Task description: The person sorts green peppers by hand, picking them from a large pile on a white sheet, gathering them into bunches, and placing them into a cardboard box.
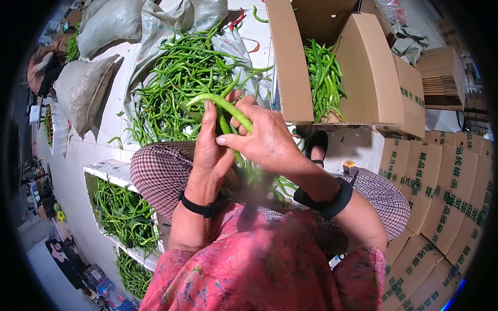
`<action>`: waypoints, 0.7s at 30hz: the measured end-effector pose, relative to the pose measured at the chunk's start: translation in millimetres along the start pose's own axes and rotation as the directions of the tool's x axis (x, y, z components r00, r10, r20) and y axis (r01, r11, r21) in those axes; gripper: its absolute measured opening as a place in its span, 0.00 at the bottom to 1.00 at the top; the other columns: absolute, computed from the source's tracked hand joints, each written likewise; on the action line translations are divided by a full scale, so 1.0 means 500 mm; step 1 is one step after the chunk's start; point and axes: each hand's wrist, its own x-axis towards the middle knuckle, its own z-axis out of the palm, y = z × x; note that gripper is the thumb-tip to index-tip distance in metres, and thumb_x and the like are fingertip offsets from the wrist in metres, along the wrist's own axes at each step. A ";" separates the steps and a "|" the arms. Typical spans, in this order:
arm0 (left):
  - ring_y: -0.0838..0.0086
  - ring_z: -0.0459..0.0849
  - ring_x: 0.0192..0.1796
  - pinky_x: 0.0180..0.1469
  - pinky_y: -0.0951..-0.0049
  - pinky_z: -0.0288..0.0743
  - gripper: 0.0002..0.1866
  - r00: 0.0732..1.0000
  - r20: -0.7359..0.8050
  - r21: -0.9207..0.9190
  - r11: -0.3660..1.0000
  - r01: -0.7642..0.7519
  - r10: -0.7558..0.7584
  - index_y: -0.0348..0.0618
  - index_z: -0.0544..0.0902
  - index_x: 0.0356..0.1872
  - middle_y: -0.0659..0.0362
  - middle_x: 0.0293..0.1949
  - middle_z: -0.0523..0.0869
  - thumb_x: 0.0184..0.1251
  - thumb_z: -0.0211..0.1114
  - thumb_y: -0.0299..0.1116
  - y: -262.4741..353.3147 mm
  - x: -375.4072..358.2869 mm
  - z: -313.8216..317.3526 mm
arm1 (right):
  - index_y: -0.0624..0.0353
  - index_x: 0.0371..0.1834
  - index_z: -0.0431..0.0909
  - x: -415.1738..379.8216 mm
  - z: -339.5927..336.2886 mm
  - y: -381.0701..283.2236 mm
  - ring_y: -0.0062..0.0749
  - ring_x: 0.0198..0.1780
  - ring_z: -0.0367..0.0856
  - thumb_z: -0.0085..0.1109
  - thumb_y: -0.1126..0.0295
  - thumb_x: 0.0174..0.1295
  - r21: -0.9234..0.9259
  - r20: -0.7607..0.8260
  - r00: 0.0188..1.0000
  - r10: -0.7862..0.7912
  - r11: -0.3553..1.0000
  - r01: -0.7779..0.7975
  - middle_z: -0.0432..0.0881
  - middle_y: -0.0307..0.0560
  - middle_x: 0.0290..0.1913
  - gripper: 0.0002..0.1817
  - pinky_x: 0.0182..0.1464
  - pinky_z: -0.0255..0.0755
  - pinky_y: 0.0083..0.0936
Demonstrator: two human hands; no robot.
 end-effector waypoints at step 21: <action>0.67 0.77 0.60 0.62 0.59 0.73 0.19 0.994 -0.102 0.008 0.999 0.041 -0.040 0.39 0.74 0.61 0.52 0.57 0.79 0.73 0.58 0.35 -0.002 -0.006 -0.010 | 0.66 0.57 0.74 -0.001 -0.024 0.013 0.18 0.46 0.78 0.59 0.72 0.63 0.410 0.092 0.996 0.007 0.911 -0.044 0.80 0.40 0.46 0.20 0.52 0.72 0.20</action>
